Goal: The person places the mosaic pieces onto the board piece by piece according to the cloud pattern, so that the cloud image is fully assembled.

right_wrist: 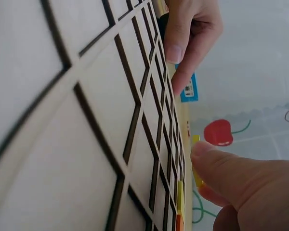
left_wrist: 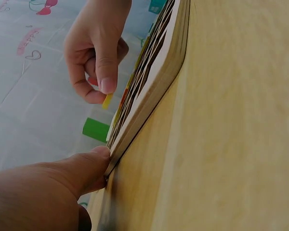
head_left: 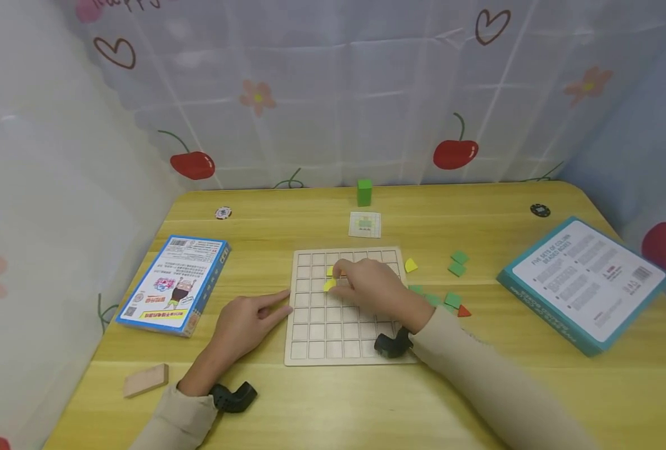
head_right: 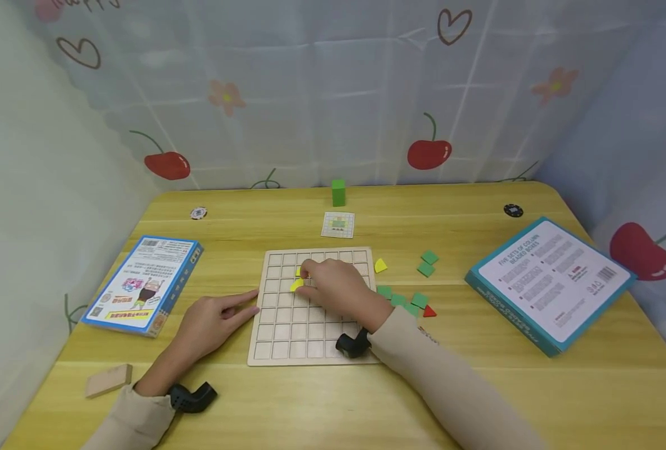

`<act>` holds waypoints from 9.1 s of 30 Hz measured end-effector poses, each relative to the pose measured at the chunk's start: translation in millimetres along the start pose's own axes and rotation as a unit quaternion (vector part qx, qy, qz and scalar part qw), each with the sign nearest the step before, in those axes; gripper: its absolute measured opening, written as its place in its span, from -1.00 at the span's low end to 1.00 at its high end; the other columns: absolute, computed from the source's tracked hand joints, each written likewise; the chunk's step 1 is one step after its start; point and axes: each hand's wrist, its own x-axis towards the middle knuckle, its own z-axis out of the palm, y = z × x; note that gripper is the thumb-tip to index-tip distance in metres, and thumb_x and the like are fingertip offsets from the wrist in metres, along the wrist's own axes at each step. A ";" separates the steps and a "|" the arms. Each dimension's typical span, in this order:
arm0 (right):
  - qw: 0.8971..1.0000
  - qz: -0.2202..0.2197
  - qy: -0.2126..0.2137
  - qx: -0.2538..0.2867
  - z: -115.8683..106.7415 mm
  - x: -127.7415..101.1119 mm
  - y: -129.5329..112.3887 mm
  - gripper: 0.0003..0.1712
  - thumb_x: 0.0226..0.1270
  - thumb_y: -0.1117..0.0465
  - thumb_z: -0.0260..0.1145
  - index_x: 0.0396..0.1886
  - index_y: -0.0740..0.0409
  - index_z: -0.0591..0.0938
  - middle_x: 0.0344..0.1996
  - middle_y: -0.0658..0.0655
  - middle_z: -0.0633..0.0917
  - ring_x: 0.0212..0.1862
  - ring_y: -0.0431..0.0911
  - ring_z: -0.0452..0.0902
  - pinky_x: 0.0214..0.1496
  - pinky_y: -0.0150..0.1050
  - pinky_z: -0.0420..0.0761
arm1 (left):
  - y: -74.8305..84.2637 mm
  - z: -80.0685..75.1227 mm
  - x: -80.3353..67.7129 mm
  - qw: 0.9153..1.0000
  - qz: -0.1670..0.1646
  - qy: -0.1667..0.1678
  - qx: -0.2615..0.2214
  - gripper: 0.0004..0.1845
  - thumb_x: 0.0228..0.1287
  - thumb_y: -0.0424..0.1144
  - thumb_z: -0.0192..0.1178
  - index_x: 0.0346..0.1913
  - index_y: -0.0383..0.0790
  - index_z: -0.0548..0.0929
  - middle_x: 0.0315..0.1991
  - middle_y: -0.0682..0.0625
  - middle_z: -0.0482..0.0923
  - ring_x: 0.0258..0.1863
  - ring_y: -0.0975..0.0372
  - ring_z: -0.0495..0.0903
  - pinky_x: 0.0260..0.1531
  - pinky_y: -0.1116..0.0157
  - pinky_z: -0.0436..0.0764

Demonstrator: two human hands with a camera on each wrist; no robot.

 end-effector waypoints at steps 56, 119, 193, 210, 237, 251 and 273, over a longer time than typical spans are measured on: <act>0.992 0.086 0.090 -0.001 -35.8 -51.0 96.6 -0.68 0.45 0.16 0.36 0.14 0.07 0.74 -0.73 -0.04 0.37 -0.67 -0.15 0.23 -0.61 -0.23 0.24 | 1.9 -2.9 -0.5 1.000 -0.003 -0.009 -0.008 -0.58 0.37 0.15 0.32 0.22 0.18 0.72 -0.77 0.24 0.21 -0.74 0.39 0.08 -0.65 0.34 0.16; 0.986 -0.151 -0.042 -0.061 4.4 -1.0 -14.1 -0.69 0.53 0.10 0.30 0.19 -0.08 0.73 -0.02 -0.11 0.77 -0.24 -0.22 0.66 -0.19 -0.23 0.63 | 1.4 -2.2 0.9 1.000 0.005 -0.009 0.006 -0.57 0.38 0.17 0.29 0.23 0.18 0.72 -0.76 0.24 0.24 -0.73 0.39 0.11 -0.64 0.34 0.17; 0.994 -0.006 0.099 0.041 -29.3 -49.1 43.8 -0.69 0.39 0.07 0.45 0.08 -0.01 0.79 -0.77 -0.15 0.28 -0.66 -0.22 0.16 -0.54 -0.28 0.24 | -1.0 -1.2 -0.4 1.000 0.009 0.004 0.001 -0.58 0.37 0.15 0.32 0.21 0.17 0.73 -0.78 0.25 0.22 -0.74 0.40 0.09 -0.65 0.34 0.16; 0.997 0.060 0.048 0.025 -43.2 -95.3 98.6 -0.70 0.32 0.10 0.51 0.01 0.04 0.80 -0.77 -0.15 0.29 -0.71 -0.24 0.14 -0.60 -0.33 0.18 | -0.6 -1.1 1.0 1.000 0.019 0.002 0.000 -0.58 0.36 0.13 0.33 0.22 0.16 0.73 -0.77 0.26 0.22 -0.74 0.41 0.08 -0.66 0.35 0.15; 0.995 0.066 0.035 -0.059 -42.2 -95.0 94.5 -0.67 0.32 0.00 0.50 -0.04 0.09 0.80 -0.79 -0.16 0.33 -0.73 -0.24 0.20 -0.59 -0.29 0.18 | -1.3 -0.9 0.0 1.000 0.010 -0.001 -0.002 -0.58 0.37 0.16 0.31 0.23 0.18 0.71 -0.78 0.25 0.22 -0.75 0.40 0.09 -0.65 0.35 0.15; 0.999 0.014 0.037 -0.030 -37.0 -62.2 58.1 -0.70 0.33 0.02 0.46 -0.04 0.05 0.81 -0.79 -0.16 0.32 -0.69 -0.24 0.21 -0.59 -0.31 0.20 | -1.0 -0.8 -0.4 1.000 0.012 0.003 -0.001 -0.58 0.37 0.15 0.32 0.23 0.18 0.72 -0.78 0.25 0.22 -0.76 0.40 0.09 -0.66 0.35 0.14; 0.999 -0.026 0.033 -0.034 3.9 0.2 4.8 -0.73 0.44 0.07 0.37 0.02 0.04 0.80 -0.17 -0.03 0.79 -0.50 -0.27 0.43 -0.32 -0.26 0.56 | -0.7 -0.9 -0.5 1.000 0.009 -0.005 0.002 -0.57 0.37 0.15 0.32 0.23 0.17 0.72 -0.77 0.24 0.22 -0.75 0.40 0.09 -0.66 0.35 0.16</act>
